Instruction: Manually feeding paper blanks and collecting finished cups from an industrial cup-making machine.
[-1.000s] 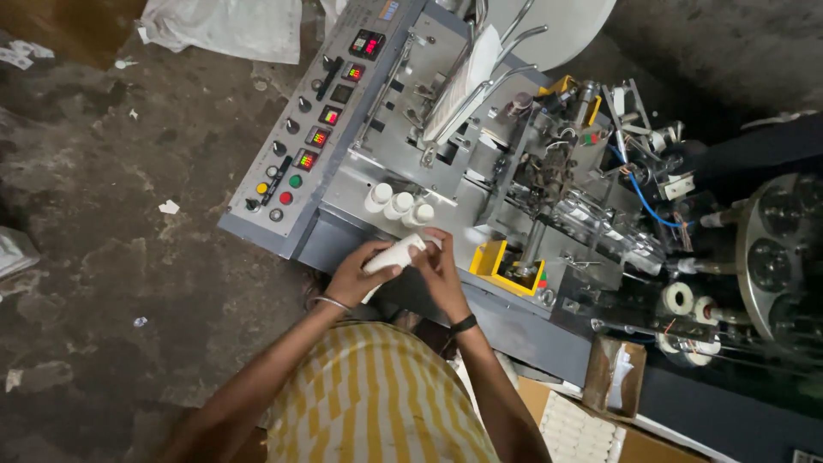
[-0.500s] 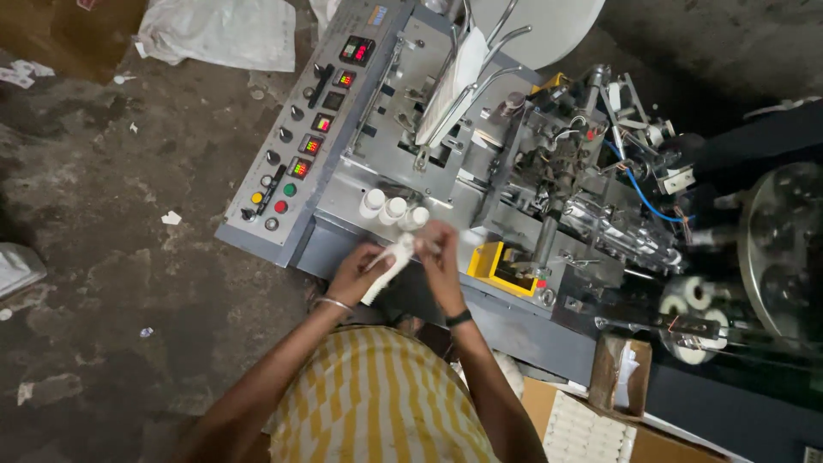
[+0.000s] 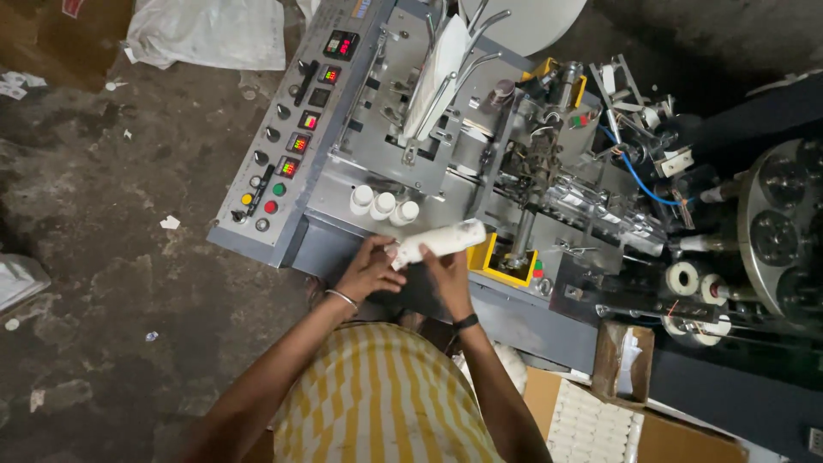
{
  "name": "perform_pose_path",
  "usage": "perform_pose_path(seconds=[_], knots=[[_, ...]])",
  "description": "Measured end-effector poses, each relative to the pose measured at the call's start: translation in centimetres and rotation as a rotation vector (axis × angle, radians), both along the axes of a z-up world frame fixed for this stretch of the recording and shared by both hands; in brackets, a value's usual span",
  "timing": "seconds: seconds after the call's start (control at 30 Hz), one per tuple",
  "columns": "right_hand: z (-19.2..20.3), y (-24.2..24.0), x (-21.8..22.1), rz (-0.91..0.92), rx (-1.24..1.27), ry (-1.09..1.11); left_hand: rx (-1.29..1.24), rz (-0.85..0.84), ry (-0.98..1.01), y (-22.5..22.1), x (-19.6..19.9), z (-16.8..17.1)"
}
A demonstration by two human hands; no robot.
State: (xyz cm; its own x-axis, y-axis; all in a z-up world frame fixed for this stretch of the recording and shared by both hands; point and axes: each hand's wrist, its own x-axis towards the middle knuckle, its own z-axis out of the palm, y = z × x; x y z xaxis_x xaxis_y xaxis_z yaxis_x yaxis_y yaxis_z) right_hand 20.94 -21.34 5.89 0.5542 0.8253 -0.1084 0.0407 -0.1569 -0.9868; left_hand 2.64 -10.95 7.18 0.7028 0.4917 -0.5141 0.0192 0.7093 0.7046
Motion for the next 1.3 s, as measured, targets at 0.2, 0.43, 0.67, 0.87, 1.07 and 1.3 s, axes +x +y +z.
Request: perform_pose_path(seconds=[0.2, 0.43, 0.67, 0.87, 1.07, 1.3], knots=[[-3.4, 3.0, 2.9, 0.055, -0.055, -0.246, 0.238, 0.159, 0.140, -0.3, -1.7, -6.6], [-4.3, 4.7, 1.9, 0.053, -0.008, -0.540, 0.284, 0.090, 0.157, -0.7, -2.0, -6.0], [-0.9, -0.7, -1.8, -0.118, 0.062, -0.437, 0.133, 0.085, 0.156, -0.7, 0.3, -7.0], [1.1, -5.1, -1.9, 0.203, -0.013, 0.086, -0.024, -0.171, -0.248, -2.6, 2.4, -13.0], [-16.0, -17.4, 4.9, -0.264, -0.196, 0.051, 0.414, -0.419, 0.061, -2.9, 0.2, -14.1], [-28.9, -23.6, 12.0, -0.648, -0.517, -0.577, 0.320, -0.523, 0.420, -3.9, 0.1, -8.9]])
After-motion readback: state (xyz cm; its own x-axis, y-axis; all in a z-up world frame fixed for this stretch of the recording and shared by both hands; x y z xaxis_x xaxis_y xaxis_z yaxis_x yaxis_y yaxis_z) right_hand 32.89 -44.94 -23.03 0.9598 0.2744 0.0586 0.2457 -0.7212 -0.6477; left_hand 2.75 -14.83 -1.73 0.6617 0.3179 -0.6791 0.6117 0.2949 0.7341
